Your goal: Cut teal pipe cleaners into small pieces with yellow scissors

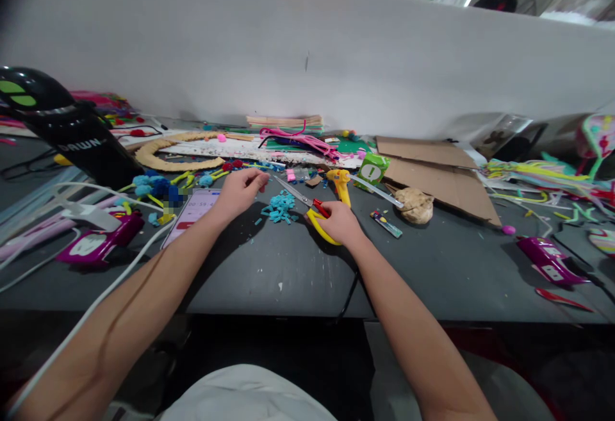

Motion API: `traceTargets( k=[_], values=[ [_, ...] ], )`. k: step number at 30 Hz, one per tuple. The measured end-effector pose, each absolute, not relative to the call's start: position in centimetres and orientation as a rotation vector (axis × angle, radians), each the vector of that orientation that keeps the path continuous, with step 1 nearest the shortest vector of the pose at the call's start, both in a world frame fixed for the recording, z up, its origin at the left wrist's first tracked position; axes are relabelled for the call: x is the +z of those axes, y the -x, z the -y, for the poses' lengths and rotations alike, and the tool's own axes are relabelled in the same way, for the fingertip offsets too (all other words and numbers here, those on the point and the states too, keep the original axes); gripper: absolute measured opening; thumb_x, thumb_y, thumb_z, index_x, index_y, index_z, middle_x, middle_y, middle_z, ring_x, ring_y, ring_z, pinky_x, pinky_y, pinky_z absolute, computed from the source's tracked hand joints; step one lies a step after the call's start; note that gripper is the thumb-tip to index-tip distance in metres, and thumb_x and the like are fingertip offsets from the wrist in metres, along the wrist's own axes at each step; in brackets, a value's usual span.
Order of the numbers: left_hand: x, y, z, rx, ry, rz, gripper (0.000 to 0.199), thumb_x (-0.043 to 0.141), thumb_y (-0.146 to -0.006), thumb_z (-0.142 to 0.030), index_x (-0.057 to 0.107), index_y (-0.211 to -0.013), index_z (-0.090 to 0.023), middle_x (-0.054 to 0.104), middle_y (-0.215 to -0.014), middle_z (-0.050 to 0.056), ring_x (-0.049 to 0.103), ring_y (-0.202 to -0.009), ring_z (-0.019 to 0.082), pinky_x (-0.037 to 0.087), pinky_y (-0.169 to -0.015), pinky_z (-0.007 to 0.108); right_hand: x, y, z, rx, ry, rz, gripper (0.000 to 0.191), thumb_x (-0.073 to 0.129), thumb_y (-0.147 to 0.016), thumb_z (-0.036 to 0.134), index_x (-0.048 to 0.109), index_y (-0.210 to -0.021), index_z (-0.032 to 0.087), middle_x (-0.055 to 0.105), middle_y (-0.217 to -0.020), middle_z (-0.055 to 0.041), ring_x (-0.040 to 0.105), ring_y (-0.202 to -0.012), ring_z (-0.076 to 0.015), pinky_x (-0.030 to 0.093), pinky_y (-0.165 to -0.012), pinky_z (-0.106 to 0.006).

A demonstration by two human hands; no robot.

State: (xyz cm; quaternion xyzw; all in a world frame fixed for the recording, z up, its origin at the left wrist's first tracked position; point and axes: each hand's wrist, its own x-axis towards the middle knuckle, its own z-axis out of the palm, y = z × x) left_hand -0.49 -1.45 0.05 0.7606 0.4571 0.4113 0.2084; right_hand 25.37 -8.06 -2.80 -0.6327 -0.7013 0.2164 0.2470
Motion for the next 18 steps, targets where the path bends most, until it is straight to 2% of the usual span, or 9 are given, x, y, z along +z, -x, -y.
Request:
traceTargets(
  k=[5, 12, 18],
  values=[
    [-0.01, 0.51, 1.42, 1.149, -2.113, -1.270, 0.038, 0.048, -0.092, -0.044, 0.065, -0.072, -0.017, 0.065, -0.065, 0.002, 0.055, -0.061, 0.015, 0.038, -0.061, 0.027, -2.87, -25.36, 8.11, 0.680, 1.713, 1.889, 0.042, 0.068, -0.071, 0.057, 0.071, -0.075, 0.015, 0.059, -0.064, -0.0021, 0.048, -0.059, -0.0144, 0.033, -0.052, -0.025],
    [0.03, 0.53, 1.38, 1.148, -2.114, -1.267, 0.038, 0.048, -0.092, -0.045, 0.064, -0.072, -0.017, 0.065, -0.065, 0.001, 0.055, -0.061, 0.015, 0.038, -0.061, 0.027, -2.90, -25.31, 8.12, 0.614, 1.724, 1.924, 0.043, 0.067, -0.071, 0.059, 0.067, -0.067, 0.015, 0.049, -0.058, 0.0001, 0.040, -0.056, -0.0125, 0.030, -0.051, -0.026],
    [0.07, 0.48, 1.50, 1.147, -2.105, -1.272, 0.038, 0.048, -0.092, -0.044, 0.064, -0.072, -0.017, 0.065, -0.065, 0.002, 0.055, -0.061, 0.015, 0.037, -0.060, 0.027, -2.62, -25.25, 8.18, 0.602, 1.749, 1.941, 0.045, 0.065, -0.072, 0.060, 0.067, -0.068, 0.015, 0.047, -0.059, 0.0003, 0.038, -0.057, -0.0125, 0.027, -0.050, -0.026]
  ],
)
